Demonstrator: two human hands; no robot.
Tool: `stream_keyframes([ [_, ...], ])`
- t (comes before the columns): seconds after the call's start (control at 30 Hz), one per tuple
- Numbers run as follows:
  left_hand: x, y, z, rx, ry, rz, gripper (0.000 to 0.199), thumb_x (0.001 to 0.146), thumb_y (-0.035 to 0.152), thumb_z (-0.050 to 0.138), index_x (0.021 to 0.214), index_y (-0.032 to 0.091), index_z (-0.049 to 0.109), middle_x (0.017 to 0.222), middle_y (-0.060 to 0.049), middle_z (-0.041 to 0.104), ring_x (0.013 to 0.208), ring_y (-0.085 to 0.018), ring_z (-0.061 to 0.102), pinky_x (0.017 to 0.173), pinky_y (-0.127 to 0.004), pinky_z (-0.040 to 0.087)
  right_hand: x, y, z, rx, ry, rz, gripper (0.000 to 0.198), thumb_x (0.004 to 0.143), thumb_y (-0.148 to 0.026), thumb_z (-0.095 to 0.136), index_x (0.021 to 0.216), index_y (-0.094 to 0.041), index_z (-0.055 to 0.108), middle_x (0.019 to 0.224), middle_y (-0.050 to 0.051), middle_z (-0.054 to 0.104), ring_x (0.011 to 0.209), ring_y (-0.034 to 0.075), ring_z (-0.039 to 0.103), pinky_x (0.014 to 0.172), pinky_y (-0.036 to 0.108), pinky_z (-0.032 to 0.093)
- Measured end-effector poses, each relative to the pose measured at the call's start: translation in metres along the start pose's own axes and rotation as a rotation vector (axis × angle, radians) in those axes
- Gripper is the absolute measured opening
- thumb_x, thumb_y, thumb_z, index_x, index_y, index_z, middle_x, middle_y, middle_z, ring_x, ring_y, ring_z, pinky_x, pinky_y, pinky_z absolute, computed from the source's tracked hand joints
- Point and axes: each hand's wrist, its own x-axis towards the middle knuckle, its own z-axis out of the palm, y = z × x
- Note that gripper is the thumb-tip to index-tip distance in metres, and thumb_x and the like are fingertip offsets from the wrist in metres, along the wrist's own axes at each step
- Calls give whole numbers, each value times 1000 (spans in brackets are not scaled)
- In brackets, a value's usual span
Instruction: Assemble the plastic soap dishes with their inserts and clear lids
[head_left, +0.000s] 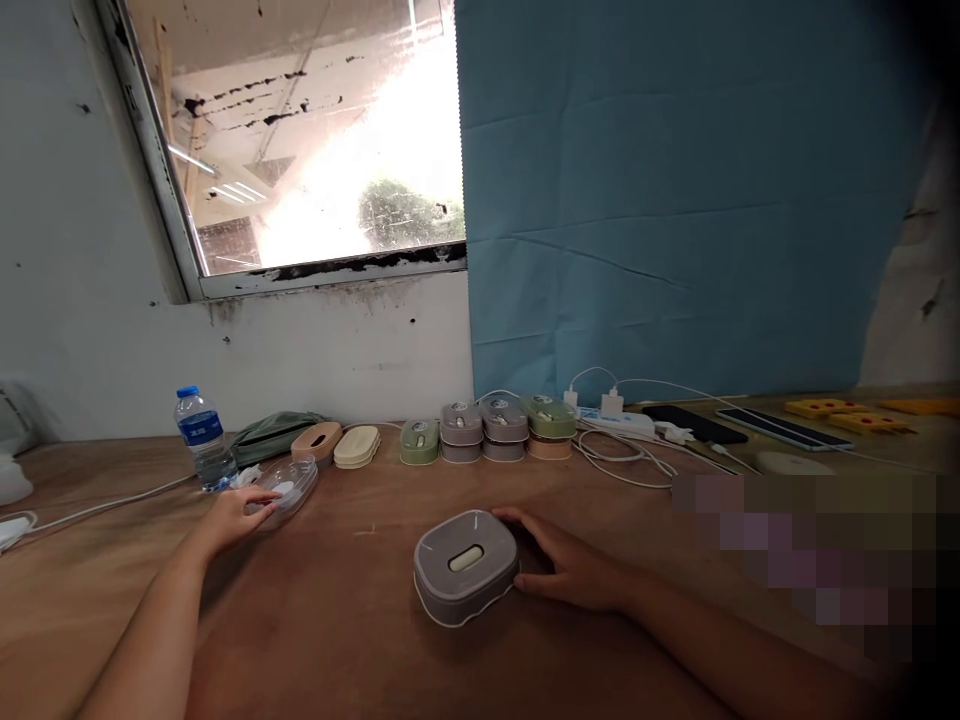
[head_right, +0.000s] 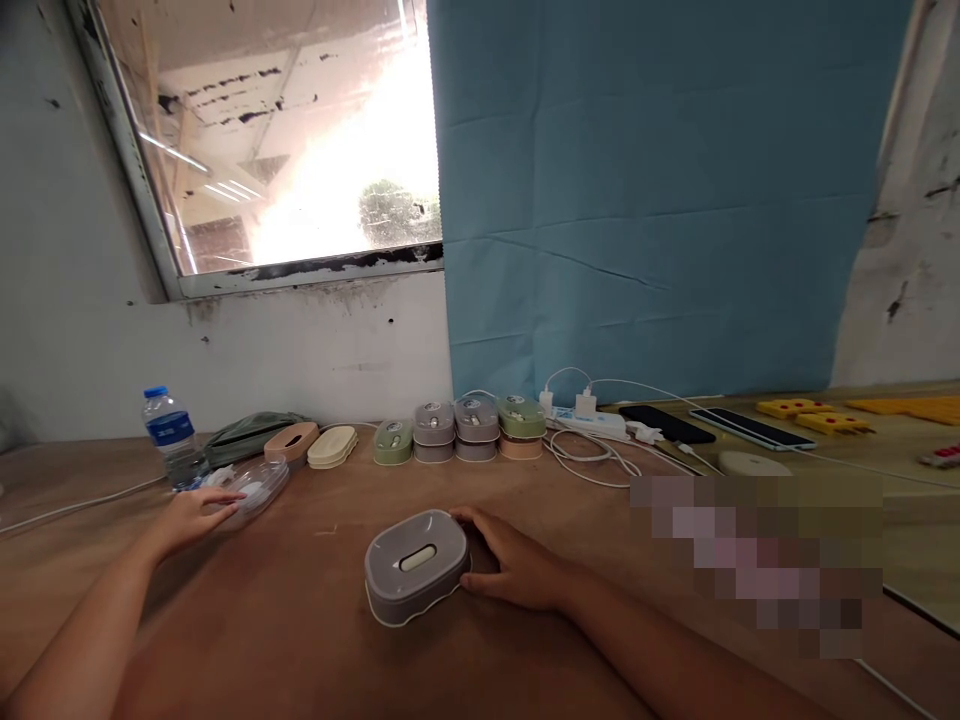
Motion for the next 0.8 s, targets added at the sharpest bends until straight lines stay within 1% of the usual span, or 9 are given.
stream_keyframes([
  [0.07, -1, 3, -1, -60, 44, 27, 49, 67, 49, 48, 103, 18, 61, 106, -8, 61, 99, -24, 55, 87, -32, 42, 0, 1, 0, -13, 4, -9, 66, 72, -34, 60, 129, -20, 30, 132, 9, 36, 120, 25, 33, 100, 41, 28],
  [0.13, -1, 14, -3, -173, 145, 69, 58, 68, 48, 52, 119, 21, 46, 120, -8, 50, 107, -24, 49, 92, -36, 38, 0, 1, 1, -24, 10, -20, 65, 72, -34, 60, 128, -20, 30, 131, 9, 36, 119, 25, 34, 100, 40, 29],
  [0.2, -3, 35, -5, -327, 247, 140, 65, 72, 46, 52, 129, 25, 29, 130, -7, 37, 114, -23, 42, 95, -38, 35, 0, 1, 1, -40, 24, -24, 64, 72, -34, 59, 128, -21, 31, 131, 9, 37, 119, 26, 35, 100, 40, 29],
  [0.27, -7, 67, -4, -491, 271, 284, 67, 74, 45, 52, 131, 26, 22, 134, -8, 29, 119, -22, 36, 98, -38, 31, 0, 1, 2, -59, 32, -18, 65, 72, -34, 59, 128, -22, 31, 131, 8, 37, 118, 27, 35, 99, 41, 29],
  [0.37, -17, 125, 11, -633, 71, 554, 69, 68, 50, 57, 127, 24, 32, 133, -9, 30, 124, -26, 25, 103, -39, 23, 1, -1, 2, -79, 27, -14, 65, 71, -34, 59, 129, -24, 31, 132, 7, 37, 118, 28, 35, 99, 42, 30],
  [0.43, -26, 158, 28, -635, -159, 650, 78, 58, 49, 67, 125, 25, 36, 132, -9, 30, 123, -27, 28, 102, -38, 25, 1, -2, 2, -93, 24, -25, 65, 71, -34, 58, 129, -23, 31, 131, 7, 37, 118, 28, 35, 99, 41, 29],
  [0.5, -33, 181, 45, -597, -308, 719, 75, 51, 46, 73, 118, 26, 46, 128, -8, 35, 121, -27, 30, 101, -38, 26, 1, -2, 2, -112, 22, -33, 64, 71, -33, 59, 129, -23, 31, 132, 7, 36, 119, 27, 34, 99, 40, 29],
  [0.63, -37, 196, 66, -599, -334, 717, 55, 52, 41, 73, 103, 26, 59, 117, -6, 48, 113, -25, 40, 97, -36, 31, 1, -1, 2, -123, 14, -21, 66, 72, -33, 59, 130, -23, 29, 133, 6, 34, 120, 26, 31, 100, 40, 27],
  [0.8, -35, 194, 68, -678, -296, 652, 50, 53, 38, 74, 99, 23, 62, 111, -7, 54, 103, -23, 50, 91, -32, 36, 1, 1, 2, -102, 0, -3, 65, 77, -38, 54, 132, -24, 25, 137, 6, 29, 123, 26, 28, 101, 41, 25],
])
